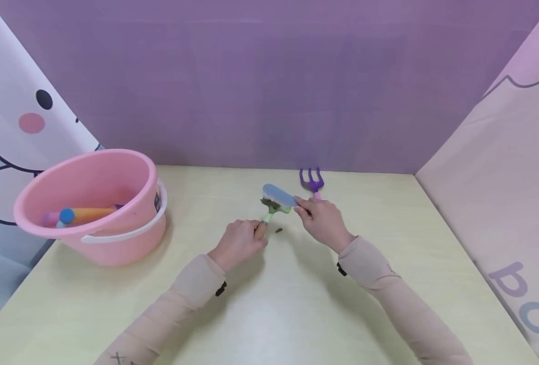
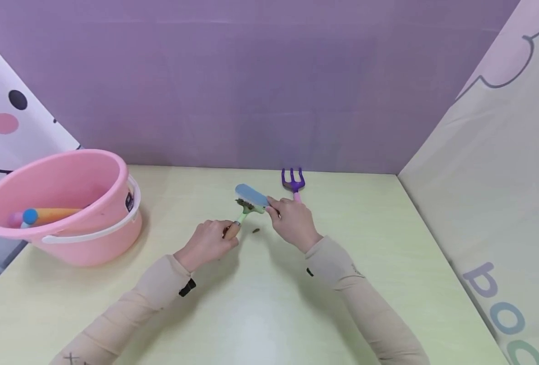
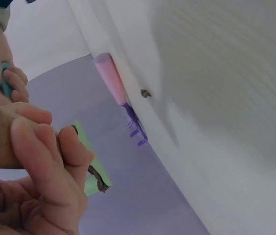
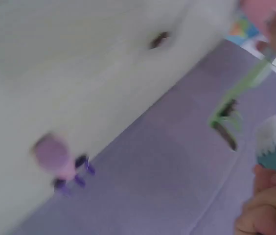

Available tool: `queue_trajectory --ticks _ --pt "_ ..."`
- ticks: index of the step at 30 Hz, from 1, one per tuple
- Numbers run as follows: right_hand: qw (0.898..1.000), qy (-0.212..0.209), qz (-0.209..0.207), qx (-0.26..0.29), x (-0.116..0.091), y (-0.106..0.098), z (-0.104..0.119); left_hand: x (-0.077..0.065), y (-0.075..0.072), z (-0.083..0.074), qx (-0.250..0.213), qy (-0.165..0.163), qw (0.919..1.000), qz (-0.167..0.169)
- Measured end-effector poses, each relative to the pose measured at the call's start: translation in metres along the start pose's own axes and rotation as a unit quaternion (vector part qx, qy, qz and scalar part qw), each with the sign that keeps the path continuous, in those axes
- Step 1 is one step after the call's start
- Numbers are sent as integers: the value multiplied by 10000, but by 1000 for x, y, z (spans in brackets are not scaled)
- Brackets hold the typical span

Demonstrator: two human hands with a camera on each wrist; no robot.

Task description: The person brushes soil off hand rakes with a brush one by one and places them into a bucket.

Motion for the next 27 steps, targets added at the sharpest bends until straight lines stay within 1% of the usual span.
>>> queue_trajectory --ticks 1,2,3,5,6,7,8,9,10,12,13,15,16,18,20,21,22,24,25,27 --pt "9978 -468 -298 -373 -1 -1 3 1 0 0 -84 -76 9999 32" --pt "9908 -928 -614 -769 -3 0 6 2 -1 -1 -119 -123 9998 61" --pt "9792 -1372 -908 -1190 -5 1 8 2 -1 -2 -153 -134 9998 82" --pt "9486 -2112 -1367 -1919 -9 5 11 4 -1 -4 -163 -81 9998 110" --pt "9337 -2368 -1501 -2227 -11 7 13 4 -1 -5 -163 -36 9998 107" --pt "9210 -2566 -1566 -2480 -13 9 13 4 0 -7 -151 10 9998 96" --pt "9118 -2698 -1569 -2668 -14 12 14 4 0 -8 -148 44 9999 71" --pt "9064 -2767 -1506 -2813 -15 14 15 3 1 -9 -72 120 9999 45" --pt "9041 -2793 -1396 -2916 -16 15 15 2 2 -10 -6 182 9998 6" --pt "9097 -2696 -1072 -2972 -15 16 17 0 4 -11 132 293 9994 -120" --pt "9151 -2594 -903 -2953 -13 16 18 0 4 -12 197 351 9990 -197" --pt "9289 -2290 -519 -2864 -9 13 18 -2 5 -14 367 478 9976 -355" --pt "9368 -2113 -299 -2773 -7 11 18 -2 5 -14 375 509 9971 -431" --pt "9513 -1742 168 -2539 -1 5 16 -2 5 -15 425 576 9959 -545" --pt "9657 -1304 733 -2121 4 1 14 -2 6 -16 514 627 9949 -599" --pt "9712 -1054 1027 -1875 6 -1 12 -2 6 -16 588 669 9942 -610" --pt "9752 -776 1324 -1596 9 -3 9 -2 7 -17 654 722 9933 -618" --pt "9774 -278 1835 -1011 12 -4 4 -3 7 -17 740 795 9920 -642" --pt "9768 -9 2028 -694 14 -5 1 -3 7 -17 779 808 9916 -650" --pt "9725 424 2286 -119 17 -5 -5 -3 7 -16 812 836 9908 -684"
Point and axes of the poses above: each hand's wrist, its own x-axis towards the middle knuckle, its own y-axis out of the palm, z = x × y, the point moved 5 cm from there along x, towards the middle knuckle, and after that the axes turned 10 degrees about -z, right-handed, at the moved point
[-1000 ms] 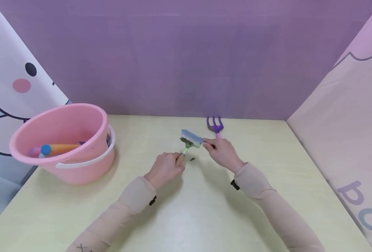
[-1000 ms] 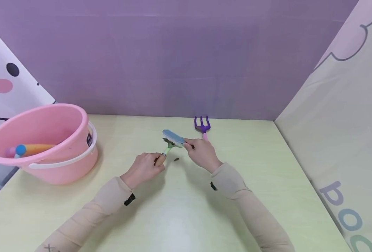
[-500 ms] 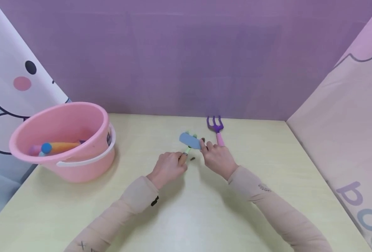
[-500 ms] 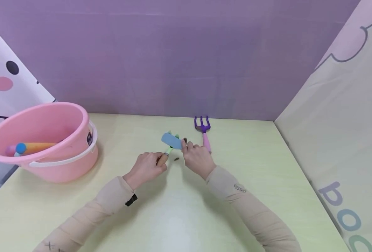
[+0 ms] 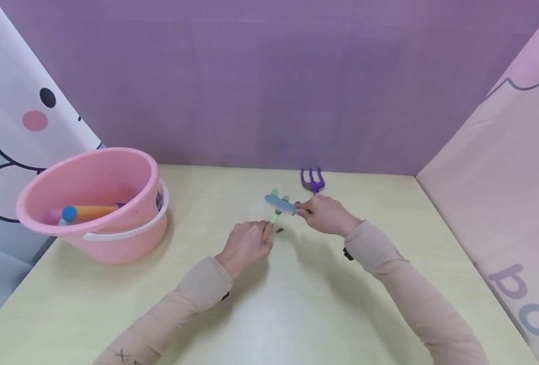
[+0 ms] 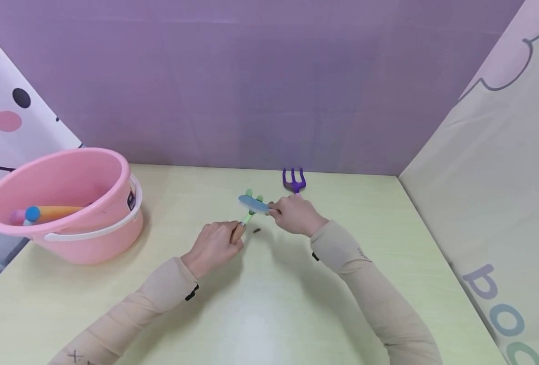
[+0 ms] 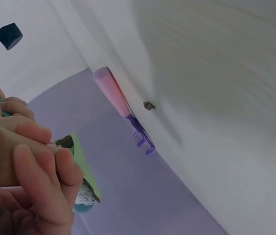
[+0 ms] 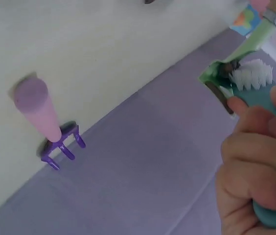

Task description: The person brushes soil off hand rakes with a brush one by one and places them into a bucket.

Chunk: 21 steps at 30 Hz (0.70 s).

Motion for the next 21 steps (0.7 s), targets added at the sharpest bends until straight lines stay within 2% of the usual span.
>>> queue_trajectory --ticks 4,10,18,21 --pt "9950 288 272 918 5 -1 -8 -2 -1 2 8 -43 10000 -35" --pt "9875 501 420 1434 7 2 -16 -3 3 5 -27 -88 9999 123" --pt "9668 1000 121 2348 -2 9 -28 -5 7 16 -432 -510 9968 439" --pt "9656 1039 -163 2379 -5 10 -28 -5 8 19 -576 -654 9949 511"
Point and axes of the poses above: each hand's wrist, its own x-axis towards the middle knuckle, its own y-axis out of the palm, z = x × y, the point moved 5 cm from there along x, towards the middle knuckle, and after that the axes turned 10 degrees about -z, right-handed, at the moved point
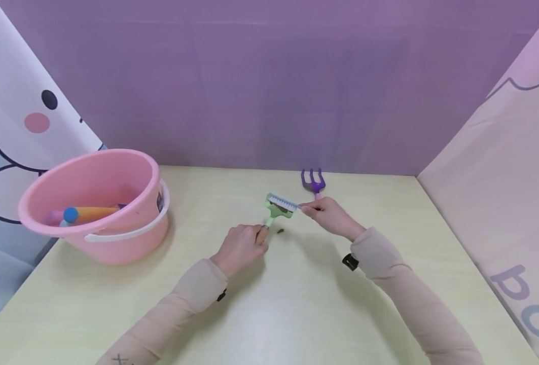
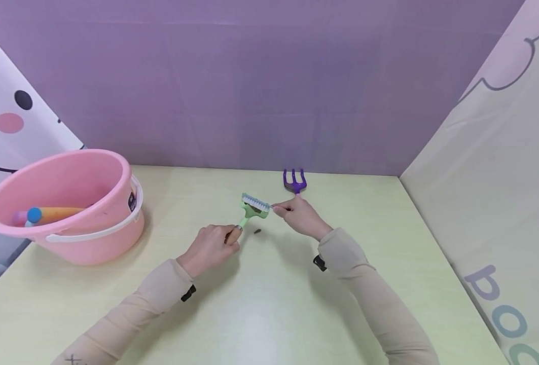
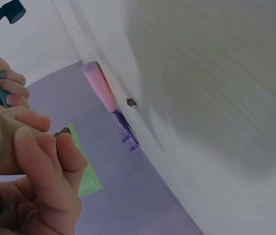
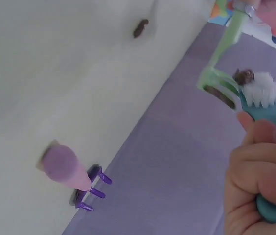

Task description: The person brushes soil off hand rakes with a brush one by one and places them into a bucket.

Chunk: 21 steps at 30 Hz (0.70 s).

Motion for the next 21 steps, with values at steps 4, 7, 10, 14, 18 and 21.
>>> queue_trajectory --ticks 4,7,10,14,18,21 --pt "9996 -101 -255 -111 -4 4 2 0 -2 -1 -187 -119 9997 72" --pt "9985 -179 -461 -241 -9 8 2 0 -3 -1 -323 -248 9991 129" --pt "9928 -624 -827 -608 -14 11 3 0 -3 3 -424 -362 9983 158" --pt "9588 -1821 -1543 -1541 -24 15 9 -1 -3 9 -728 -623 9950 278" --pt "8941 -2974 -2226 -2501 -34 20 13 -3 -3 14 -1035 -890 9898 411" --pt "8434 -3636 -2549 -3024 -40 23 10 -4 -5 16 -1074 -989 9884 415"
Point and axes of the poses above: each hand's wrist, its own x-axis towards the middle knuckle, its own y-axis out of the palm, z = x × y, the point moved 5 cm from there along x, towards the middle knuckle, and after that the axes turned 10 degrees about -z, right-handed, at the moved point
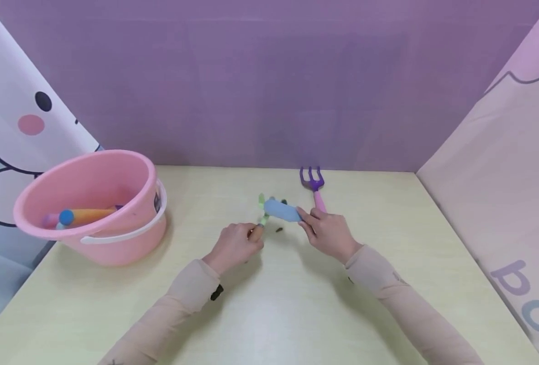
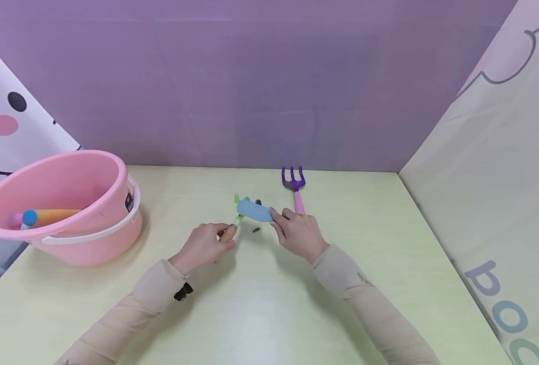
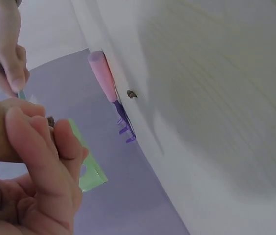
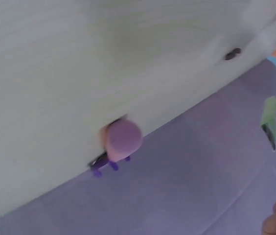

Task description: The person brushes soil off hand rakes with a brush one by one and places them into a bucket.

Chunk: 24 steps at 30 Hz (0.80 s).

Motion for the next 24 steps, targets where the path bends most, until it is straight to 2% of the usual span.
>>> queue_trajectory --ticks 3,6,17,20,24 --pt "9973 -548 -329 -347 -7 -1 0 -2 -3 3 2 -92 9999 -56" --pt "9934 -786 -640 -538 -11 -3 -4 -4 -6 4 0 -190 9998 -75" --pt "9802 -1105 -1348 -937 -11 -6 -2 -8 -9 3 -173 -384 9991 59" --pt "9780 -1081 -1456 -1030 -11 -6 -1 -8 -10 1 -208 -325 9993 3" --pt "9817 -904 -1359 -984 -9 -6 -1 -9 -11 0 -264 -105 9994 -188"
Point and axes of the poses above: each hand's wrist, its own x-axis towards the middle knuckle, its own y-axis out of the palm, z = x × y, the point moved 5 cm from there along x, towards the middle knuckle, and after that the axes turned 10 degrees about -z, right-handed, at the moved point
